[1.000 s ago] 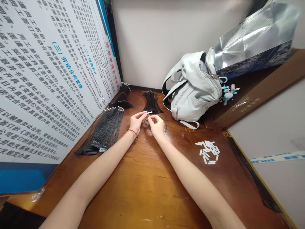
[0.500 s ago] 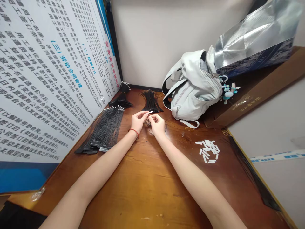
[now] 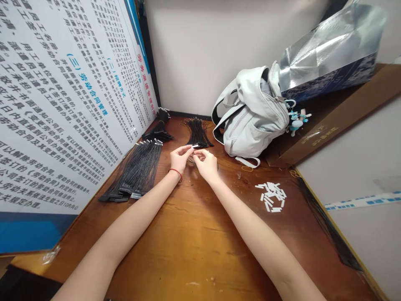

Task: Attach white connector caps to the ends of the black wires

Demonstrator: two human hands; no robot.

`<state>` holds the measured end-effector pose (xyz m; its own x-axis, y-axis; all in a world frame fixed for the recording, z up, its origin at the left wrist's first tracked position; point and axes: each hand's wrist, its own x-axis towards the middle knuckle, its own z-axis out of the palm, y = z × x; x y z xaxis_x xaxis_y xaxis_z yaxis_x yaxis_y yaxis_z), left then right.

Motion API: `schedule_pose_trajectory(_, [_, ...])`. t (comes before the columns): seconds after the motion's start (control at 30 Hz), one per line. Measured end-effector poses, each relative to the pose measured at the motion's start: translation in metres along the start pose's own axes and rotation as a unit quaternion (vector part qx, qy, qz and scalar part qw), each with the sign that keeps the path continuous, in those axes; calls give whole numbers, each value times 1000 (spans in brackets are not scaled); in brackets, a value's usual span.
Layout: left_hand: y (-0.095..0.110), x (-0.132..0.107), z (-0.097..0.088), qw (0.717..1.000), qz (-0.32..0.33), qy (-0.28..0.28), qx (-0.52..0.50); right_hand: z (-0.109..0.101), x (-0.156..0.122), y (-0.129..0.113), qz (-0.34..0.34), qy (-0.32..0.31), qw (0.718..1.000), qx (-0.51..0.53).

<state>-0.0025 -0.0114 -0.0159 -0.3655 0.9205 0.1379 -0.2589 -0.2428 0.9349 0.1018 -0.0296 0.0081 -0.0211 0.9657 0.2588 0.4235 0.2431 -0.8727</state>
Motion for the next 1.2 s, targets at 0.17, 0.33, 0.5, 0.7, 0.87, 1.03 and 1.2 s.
schedule_pose_trajectory(0.17, [-1,3,-2,998,-14,61,-20,-34,-27,-5,-4,-92,985,-145])
schedule_pose_trajectory(0.33, [-2,5,-3,993,3,109,-33,-64,-74,1,-20,-120,969,-217])
schedule_pose_trajectory(0.5, [-3,7,-6,991,22,127,-42,-72,-101,6,-35,-92,982,-158])
schedule_pose_trajectory(0.7, [-5,9,-8,989,33,142,-16,-84,-101,11,1,-130,990,-61])
schedule_pose_trajectory(0.87, [-6,9,-8,990,38,137,-14,-88,-95,10,46,-151,987,-40])
schedule_pose_trajectory(1.03, [-6,10,-8,990,32,139,-3,-85,-93,8,67,-147,986,-39])
schedule_pose_trajectory(1.2, [-5,9,-7,990,34,135,-10,-75,-79,-3,46,-143,978,-144])
